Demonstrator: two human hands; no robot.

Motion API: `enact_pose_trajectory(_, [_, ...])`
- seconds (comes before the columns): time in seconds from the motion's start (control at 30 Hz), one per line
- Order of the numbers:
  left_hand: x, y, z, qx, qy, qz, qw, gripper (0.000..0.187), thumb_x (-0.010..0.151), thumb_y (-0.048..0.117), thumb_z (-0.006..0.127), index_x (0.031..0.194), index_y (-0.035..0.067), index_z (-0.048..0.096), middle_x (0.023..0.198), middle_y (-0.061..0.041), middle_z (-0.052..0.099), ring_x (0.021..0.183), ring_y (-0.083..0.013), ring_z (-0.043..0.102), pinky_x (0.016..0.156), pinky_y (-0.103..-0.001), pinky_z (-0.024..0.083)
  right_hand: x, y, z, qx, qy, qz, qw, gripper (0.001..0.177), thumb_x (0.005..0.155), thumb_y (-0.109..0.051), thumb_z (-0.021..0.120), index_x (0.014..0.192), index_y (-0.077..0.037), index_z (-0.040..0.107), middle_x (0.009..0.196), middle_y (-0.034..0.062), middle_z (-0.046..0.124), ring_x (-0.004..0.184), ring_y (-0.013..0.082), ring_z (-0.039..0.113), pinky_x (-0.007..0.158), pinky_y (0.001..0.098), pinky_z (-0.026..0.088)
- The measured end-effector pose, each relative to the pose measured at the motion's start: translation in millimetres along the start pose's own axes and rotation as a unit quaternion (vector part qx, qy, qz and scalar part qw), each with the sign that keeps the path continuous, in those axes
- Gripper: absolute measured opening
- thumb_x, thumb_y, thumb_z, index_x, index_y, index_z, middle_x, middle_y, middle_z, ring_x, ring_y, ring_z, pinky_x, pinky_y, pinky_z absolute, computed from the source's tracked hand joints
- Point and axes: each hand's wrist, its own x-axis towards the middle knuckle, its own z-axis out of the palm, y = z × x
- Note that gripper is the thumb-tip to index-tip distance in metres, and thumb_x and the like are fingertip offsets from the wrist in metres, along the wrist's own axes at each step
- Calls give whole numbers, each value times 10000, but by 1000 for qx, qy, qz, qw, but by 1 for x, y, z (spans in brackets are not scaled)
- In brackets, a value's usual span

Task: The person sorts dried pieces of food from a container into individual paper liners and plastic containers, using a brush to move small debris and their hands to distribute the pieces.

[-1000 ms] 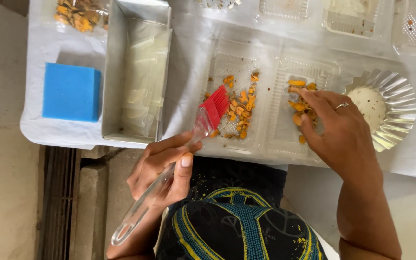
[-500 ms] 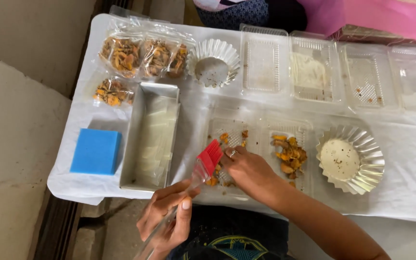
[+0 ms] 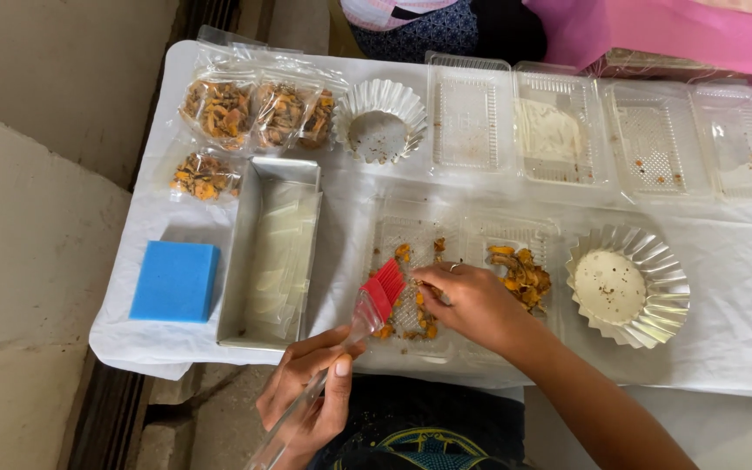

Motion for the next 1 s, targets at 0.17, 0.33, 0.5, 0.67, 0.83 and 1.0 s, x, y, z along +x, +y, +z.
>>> enact_pose_trajectory(0.17, [0,2,3,2,0,17,1000,84,973,120,614,952,43,637,862,-85,798,916,-234,802,754,-263,657,-4,-13,-19,147,80,92,982,287,869,-159,775,1154,-123,776,1046,49,820,867,104,794,726,245,646])
enact_pose_trajectory(0.33, [-2,2,16,-41,44,37,998,30,949,70,644,957,42,638,869,-99,796,875,-215,796,797,-254,647,-6,-15,-27,304,93,214,924,319,880,-180,798,1174,-56,803,554,-68,563,526,29,325,494,205,284])
enact_pose_trajectory(0.5, [-7,-9,18,-10,-98,110,989,185,1019,80,553,976,-8,709,945,-98,773,901,-231,795,799,-276,637,-3,-6,-25,332,121,277,893,319,834,-129,802,1146,-72,762,1101,106,800,966,159,776,859,275,652])
enact_pose_trajectory(0.67, [-15,-10,16,-38,-18,84,996,66,990,51,624,1006,-8,650,917,-113,774,894,-258,795,758,-284,674,-3,-8,-16,422,147,251,858,292,868,-47,786,1152,-2,740,943,120,774,836,134,727,827,277,681])
enact_pose_trajectory(0.83, [-3,-9,28,-18,7,131,991,37,879,9,723,863,-20,741,826,-86,766,774,-269,795,669,-319,668,-2,-3,-10,471,180,228,833,299,879,5,786,1154,88,701,1057,238,745,909,195,748,829,369,656])
enact_pose_trajectory(1.0, [-17,-14,20,-52,-13,133,990,133,980,66,668,1055,-36,625,994,-231,714,877,-257,811,736,-246,738,-3,-10,-17,387,168,209,882,255,902,-36,782,1148,10,733,980,113,770,868,120,731,824,217,633])
